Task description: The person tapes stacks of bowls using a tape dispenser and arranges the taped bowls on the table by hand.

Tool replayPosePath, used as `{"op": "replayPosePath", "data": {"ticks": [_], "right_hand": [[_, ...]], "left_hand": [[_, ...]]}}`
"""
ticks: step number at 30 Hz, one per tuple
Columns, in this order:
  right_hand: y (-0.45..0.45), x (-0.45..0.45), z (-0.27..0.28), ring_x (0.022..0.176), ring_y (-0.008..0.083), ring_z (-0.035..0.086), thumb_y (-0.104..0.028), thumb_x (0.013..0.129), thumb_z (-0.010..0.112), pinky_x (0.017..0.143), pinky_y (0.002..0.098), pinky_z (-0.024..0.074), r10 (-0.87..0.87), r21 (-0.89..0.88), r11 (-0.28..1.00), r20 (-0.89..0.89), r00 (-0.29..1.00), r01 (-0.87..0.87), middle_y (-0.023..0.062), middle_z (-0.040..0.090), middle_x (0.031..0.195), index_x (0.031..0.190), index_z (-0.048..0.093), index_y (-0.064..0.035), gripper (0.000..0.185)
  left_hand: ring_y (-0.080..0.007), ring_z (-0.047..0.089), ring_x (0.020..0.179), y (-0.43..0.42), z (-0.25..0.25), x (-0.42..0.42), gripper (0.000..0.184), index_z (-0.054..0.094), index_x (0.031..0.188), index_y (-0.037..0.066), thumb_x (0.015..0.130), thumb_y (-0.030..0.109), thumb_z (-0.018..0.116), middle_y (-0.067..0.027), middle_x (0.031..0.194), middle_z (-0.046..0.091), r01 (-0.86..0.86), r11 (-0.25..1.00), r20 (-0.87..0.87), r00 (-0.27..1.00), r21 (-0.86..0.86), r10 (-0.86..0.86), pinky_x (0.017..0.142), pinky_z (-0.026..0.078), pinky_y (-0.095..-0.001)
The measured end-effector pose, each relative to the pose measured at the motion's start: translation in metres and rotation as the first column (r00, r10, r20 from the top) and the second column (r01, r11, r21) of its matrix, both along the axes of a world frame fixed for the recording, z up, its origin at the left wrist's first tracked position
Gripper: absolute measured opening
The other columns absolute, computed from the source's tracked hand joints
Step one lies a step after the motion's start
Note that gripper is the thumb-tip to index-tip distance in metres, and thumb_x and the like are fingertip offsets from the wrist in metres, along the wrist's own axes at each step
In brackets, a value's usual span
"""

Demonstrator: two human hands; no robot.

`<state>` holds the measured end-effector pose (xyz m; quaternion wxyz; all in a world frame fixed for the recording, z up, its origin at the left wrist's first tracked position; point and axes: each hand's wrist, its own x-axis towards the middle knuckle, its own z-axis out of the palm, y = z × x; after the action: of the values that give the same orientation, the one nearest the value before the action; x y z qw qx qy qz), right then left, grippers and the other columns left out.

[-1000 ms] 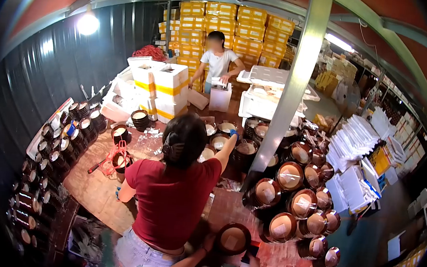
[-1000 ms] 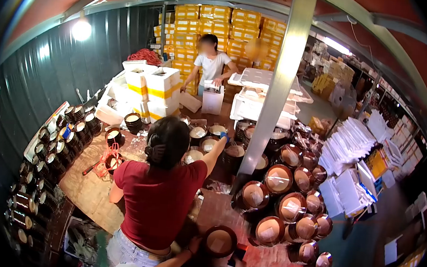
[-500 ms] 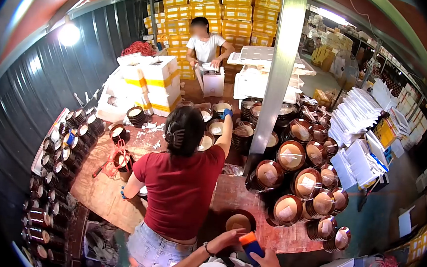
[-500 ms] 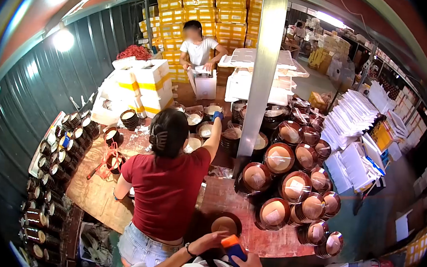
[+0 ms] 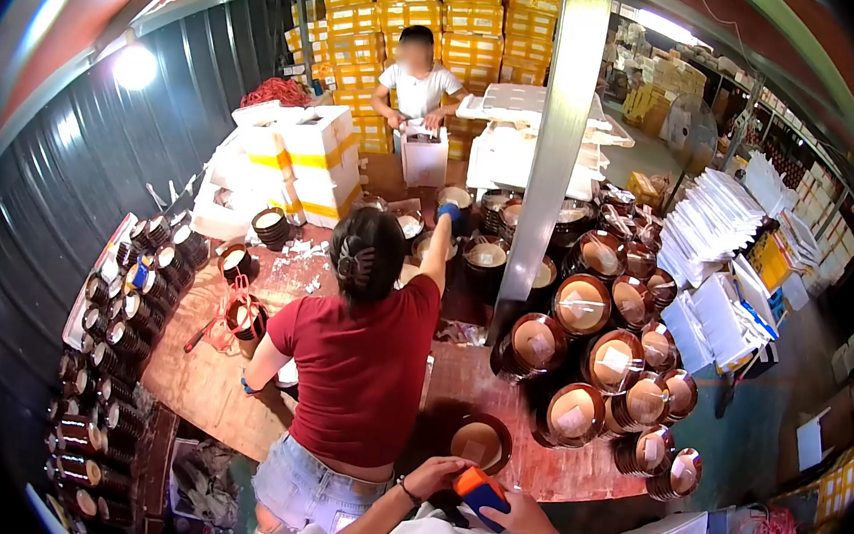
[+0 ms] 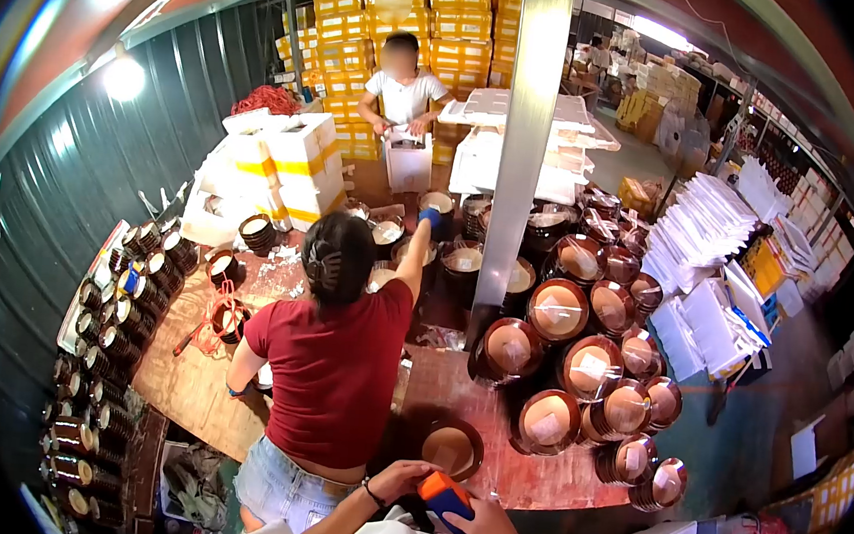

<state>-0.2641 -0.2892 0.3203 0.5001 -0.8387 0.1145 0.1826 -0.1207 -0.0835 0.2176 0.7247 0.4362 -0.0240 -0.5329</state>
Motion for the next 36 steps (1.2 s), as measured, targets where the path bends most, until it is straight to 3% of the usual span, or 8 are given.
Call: {"op": "replayPosePath", "data": {"ticks": [9,15,25,27,31,33,35,36], "right_hand": [[0.005,0.0,0.002,0.105,0.0424,0.067,-0.033,0.077,0.081,0.094,0.044,0.052,-0.013,-0.182,0.982,0.187,0.982,0.048,0.0304,0.066,0.115,0.117,0.065,0.0076,0.059],[-0.001,-0.009,0.003,0.119,0.0399,0.059,-0.037,0.075,0.082,0.105,0.0447,0.0458,0.08,-0.246,0.969,0.354,0.932,0.01,0.0217,0.068,0.119,0.12,0.069,-0.0026,0.059],[-0.018,-0.018,-0.015,0.111,0.035,0.064,-0.034,0.068,0.084,0.104,0.0448,0.0476,0.15,-0.27,0.963,0.536,0.831,0.001,0.0135,0.072,0.111,0.112,0.073,-0.0069,0.053],[-0.019,-0.021,-0.016,0.104,0.036,0.066,-0.035,0.064,0.086,0.097,0.0449,0.0517,0.192,-0.361,0.931,0.619,0.761,0.058,0.0137,0.073,0.1,0.108,0.073,-0.0056,0.054],[-0.017,-0.019,-0.002,0.084,0.0343,0.069,-0.029,0.056,0.085,0.089,0.0448,0.0549,0.305,-0.448,0.887,0.748,0.59,0.109,0.0129,0.069,0.075,0.076,0.067,-0.0007,0.039],[-0.019,-0.018,0.008,0.076,0.0308,0.069,-0.032,0.071,0.08,0.089,0.0452,0.0546,0.324,-0.472,0.873,0.753,0.572,0.126,0.0119,0.068,0.071,0.065,0.062,-0.0016,0.037],[-0.023,-0.022,0.008,0.073,0.0286,0.069,-0.023,0.068,0.027,0.089,0.0453,0.0547,0.414,-0.557,0.811,0.763,0.496,0.18,0.0115,0.068,0.07,0.063,0.061,-0.0011,0.041],[-0.028,-0.023,-0.006,0.074,0.027,0.069,-0.022,0.04,0.044,0.091,0.0447,0.0541,0.446,-0.576,0.788,0.778,0.443,0.218,0.0118,0.068,0.07,0.061,0.06,-0.001,0.034]], "left_hand": [[-0.019,0.05,0.133,0.005,0.061,-0.003,0.066,0.046,0.147,-0.004,0.106,0.047,0.047,-0.0111,0.146,0.053,0.166,0.973,0.211,0.969,-0.158,-0.131,0.114,0.036,-0.0339],[-0.0143,0.063,0.107,0.013,0.122,-0.012,0.04,0.059,0.135,-0.004,0.105,0.02,0.051,-0.0118,0.119,0.07,0.086,0.988,0.676,0.721,0.129,-0.151,0.096,0.048,-0.0296],[-0.0246,0.061,0.122,0.032,0.143,-0.009,0.04,0.058,0.135,-0.006,0.102,0.016,0.053,-0.0161,0.129,0.067,0.03,0.997,0.521,0.853,-0.077,0.014,0.108,0.042,-0.035],[-0.0307,0.049,0.138,0.028,0.151,-0.006,0.051,0.05,0.142,-0.007,0.101,0.023,0.051,-0.0201,0.145,0.055,0.065,0.998,0.852,0.524,-0.008,-0.027,0.116,0.034,-0.0392],[-0.0356,0.035,0.148,0.017,0.162,-0.017,0.06,0.044,0.148,-0.004,0.097,0.026,0.053,-0.021,0.156,0.042,0.268,0.96,0.896,0.403,0.08,-0.187,0.121,0.026,-0.045],[-0.0366,0.037,0.146,0.014,0.167,-0.023,0.058,0.048,0.146,-0.002,0.095,0.023,0.055,-0.0206,0.155,0.043,0.251,0.965,0.888,0.421,0.079,-0.182,0.12,0.029,-0.0466],[-0.0373,0.043,0.143,0.013,0.173,-0.024,0.053,0.053,0.142,-0.003,0.095,0.021,0.057,-0.0208,0.151,0.048,0.21,0.972,0.931,0.325,0.101,-0.166,0.118,0.033,-0.0466],[-0.0379,0.048,0.138,0.011,0.177,-0.026,0.047,0.058,0.136,-0.003,0.094,0.02,0.059,-0.0209,0.146,0.054,0.169,0.983,0.943,0.308,0.074,-0.124,0.116,0.037,-0.0458]]}}
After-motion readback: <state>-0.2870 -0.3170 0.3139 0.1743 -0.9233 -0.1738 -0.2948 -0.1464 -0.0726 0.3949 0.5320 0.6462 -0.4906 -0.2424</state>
